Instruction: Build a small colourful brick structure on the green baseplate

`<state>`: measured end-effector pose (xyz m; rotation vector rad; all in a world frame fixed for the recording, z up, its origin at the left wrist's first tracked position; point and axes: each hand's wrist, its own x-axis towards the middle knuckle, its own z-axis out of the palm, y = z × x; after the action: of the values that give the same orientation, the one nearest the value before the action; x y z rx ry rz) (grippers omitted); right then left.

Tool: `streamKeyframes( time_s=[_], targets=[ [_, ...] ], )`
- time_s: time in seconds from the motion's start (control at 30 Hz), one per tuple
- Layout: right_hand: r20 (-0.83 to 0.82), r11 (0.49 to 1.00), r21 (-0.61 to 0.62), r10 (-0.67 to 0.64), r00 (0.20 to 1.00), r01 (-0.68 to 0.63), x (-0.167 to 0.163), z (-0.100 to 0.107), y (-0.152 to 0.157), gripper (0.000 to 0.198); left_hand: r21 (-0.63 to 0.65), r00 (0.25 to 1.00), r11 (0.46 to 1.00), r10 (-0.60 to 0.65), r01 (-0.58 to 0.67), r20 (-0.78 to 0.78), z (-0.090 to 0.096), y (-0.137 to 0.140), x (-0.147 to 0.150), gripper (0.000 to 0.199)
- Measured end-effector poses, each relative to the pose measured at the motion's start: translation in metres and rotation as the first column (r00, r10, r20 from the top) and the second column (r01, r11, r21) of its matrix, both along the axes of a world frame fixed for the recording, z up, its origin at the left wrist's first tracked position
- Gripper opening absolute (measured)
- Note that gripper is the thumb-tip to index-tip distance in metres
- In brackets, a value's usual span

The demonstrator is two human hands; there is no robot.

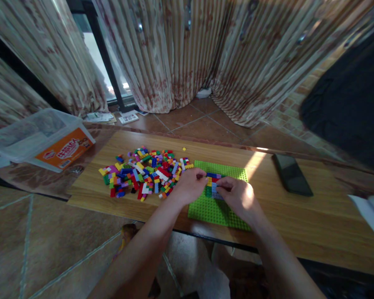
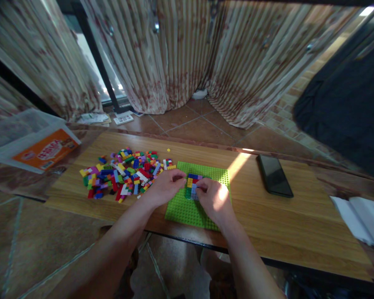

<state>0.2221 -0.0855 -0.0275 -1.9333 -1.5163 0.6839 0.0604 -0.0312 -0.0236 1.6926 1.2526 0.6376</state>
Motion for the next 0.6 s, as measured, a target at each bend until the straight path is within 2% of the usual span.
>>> streamKeyframes(
  time_s=[0.23,0.4,0.6],
  targets=[
    [-0.038,1.0,0.001,-0.007,0.999,0.007,-0.0005,-0.0022,0.0023,0.012,0.011,1.0,1.0,-0.011,0.011,0.003,0.0003,0.0,0.0001,0.016],
    [0.019,1.0,-0.009,0.002,1.0,-0.002,-0.0007,-0.0042,0.0022,0.015,0.007,1.0,1.0,-0.004,0.003,0.005,0.0013,-0.0016,0.0001,0.016],
    [0.161,0.999,0.004,0.045,0.986,-0.047,-0.0076,-0.0056,-0.0001,0.021,0.035,1.0,0.999,-0.023,0.023,-0.015,0.0033,-0.0021,0.0004,0.017]
  ],
)
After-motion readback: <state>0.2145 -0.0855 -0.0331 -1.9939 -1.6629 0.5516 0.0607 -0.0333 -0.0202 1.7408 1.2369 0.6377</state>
